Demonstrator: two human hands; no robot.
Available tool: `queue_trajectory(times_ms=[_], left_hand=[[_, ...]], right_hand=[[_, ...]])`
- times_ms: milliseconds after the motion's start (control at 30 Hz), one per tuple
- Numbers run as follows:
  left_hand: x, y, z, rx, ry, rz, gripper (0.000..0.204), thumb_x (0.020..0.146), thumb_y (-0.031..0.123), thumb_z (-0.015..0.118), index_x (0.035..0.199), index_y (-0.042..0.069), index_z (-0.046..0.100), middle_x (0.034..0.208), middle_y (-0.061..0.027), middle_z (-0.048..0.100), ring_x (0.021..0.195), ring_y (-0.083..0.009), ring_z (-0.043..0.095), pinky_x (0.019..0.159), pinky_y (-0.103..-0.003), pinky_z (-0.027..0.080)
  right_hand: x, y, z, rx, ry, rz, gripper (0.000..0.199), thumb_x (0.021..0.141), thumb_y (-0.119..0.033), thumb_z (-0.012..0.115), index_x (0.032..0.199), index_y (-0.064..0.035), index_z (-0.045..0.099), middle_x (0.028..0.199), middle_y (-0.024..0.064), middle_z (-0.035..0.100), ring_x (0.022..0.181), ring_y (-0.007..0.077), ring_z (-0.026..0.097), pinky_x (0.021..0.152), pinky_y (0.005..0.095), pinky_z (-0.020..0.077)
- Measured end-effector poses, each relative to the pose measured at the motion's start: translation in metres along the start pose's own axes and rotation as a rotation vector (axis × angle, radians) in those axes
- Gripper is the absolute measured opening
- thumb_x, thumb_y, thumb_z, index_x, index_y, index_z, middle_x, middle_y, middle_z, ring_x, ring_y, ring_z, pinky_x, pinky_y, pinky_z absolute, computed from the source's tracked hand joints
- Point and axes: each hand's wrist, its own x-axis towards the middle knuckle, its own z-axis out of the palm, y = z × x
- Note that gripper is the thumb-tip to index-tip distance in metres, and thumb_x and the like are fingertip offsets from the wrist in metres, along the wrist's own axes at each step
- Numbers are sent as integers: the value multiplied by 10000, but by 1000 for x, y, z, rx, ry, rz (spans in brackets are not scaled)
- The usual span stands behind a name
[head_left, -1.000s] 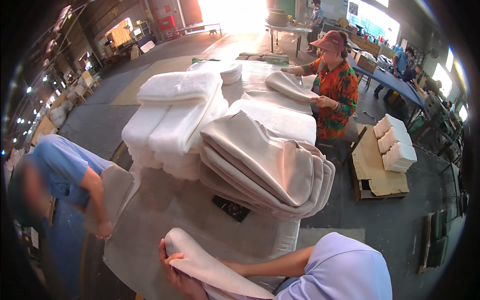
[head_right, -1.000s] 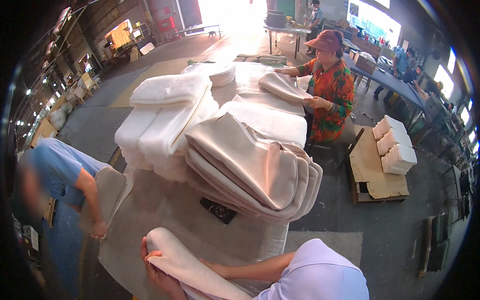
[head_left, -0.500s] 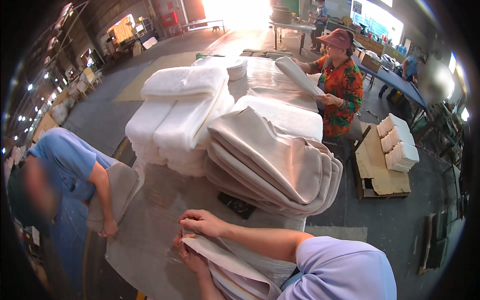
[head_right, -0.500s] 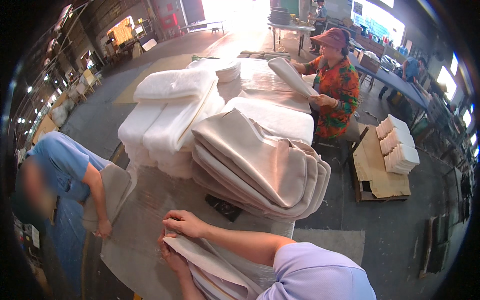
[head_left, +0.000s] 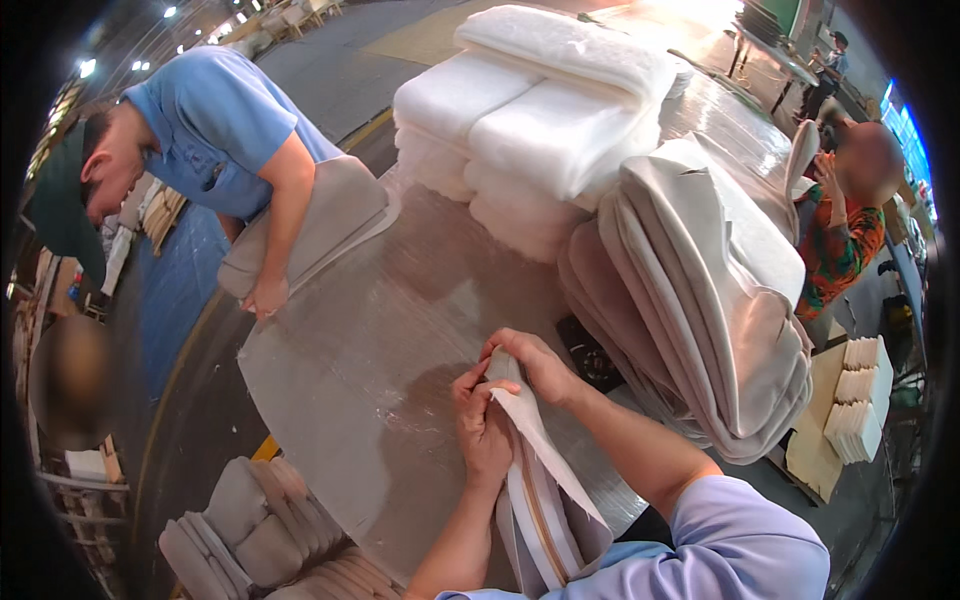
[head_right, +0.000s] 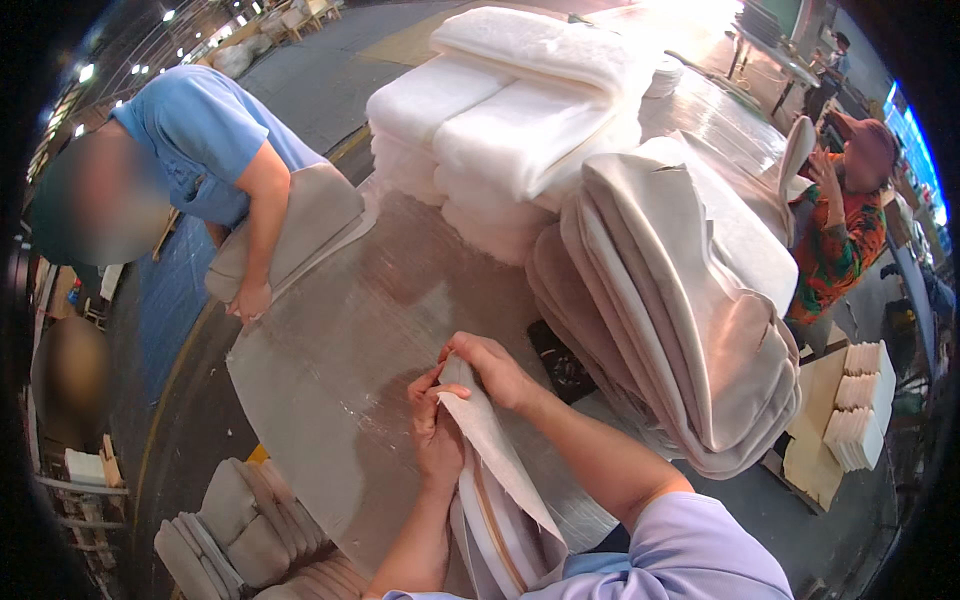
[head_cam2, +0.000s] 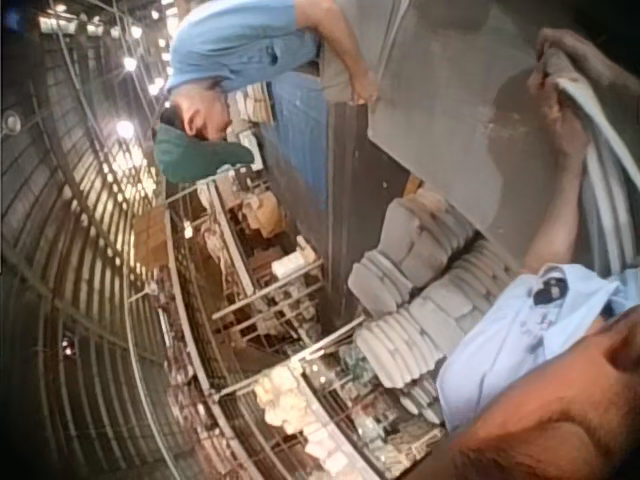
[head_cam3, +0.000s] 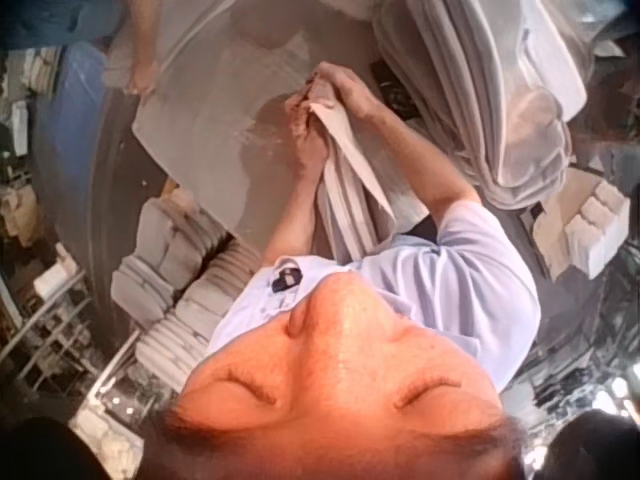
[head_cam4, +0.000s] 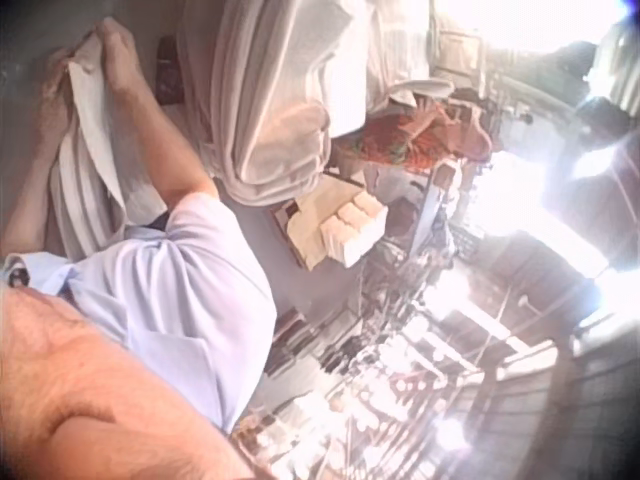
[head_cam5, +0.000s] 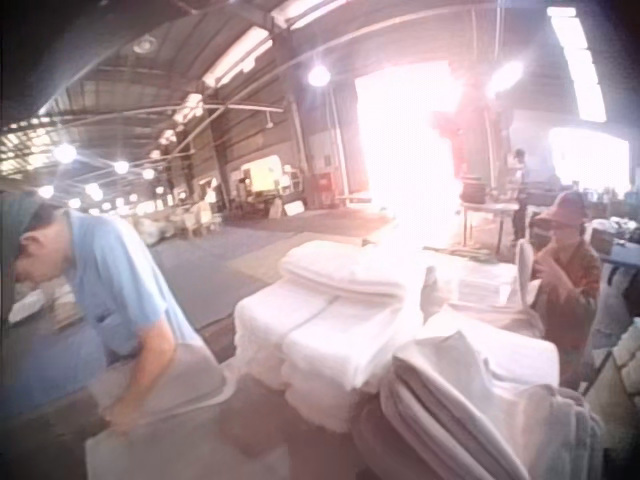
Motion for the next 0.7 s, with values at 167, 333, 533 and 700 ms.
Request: queue_trajectory(times_ms=[167, 333, 533, 700], left_hand=[[0, -1, -5, -127, 43, -21, 184, 1070, 99, 576, 1052, 147, 753, 1369, -94, 499, 1325, -241, 498, 1124, -379, 394], [-2, -3, -6, -156, 56, -98, 191, 1070, 99, 569, 1050, 147, 753, 1392, -95, 498, 1294, -225, 509, 1105, -368, 408], [-6, -3, -13, -191, 86, -90, 162, 1059, 113, 596, 1035, 137, 754, 1404, -91, 505, 1286, -210, 505, 1102, -363, 409], [-16, 17, -20, -226, 94, -74, 150, 1056, 127, 604, 1019, 108, 748, 1402, -93, 508, 1295, -216, 506, 1120, -370, 397]], right_hand=[[21, 19, 13, 193, 26, 233, 671, 1109, -564, 334, 995, -5, 688, 950, 89, 706, 905, 186, 639, 893, 348, 495], [29, 43, 13, 208, 63, 289, 595, 1084, -528, 450, 950, -4, 698, 864, 83, 693, 818, 172, 627, 786, 360, 498], [40, 55, 22, 284, 86, 393, 507, 1072, -468, 504, 926, -25, 703, 837, 66, 691, 773, 167, 621, 755, 352, 493], [36, 51, 27, 372, 139, 442, 558, 1067, -535, 499, 1013, -18, 703, 939, 87, 689, 853, 179, 618, 766, 384, 492]])
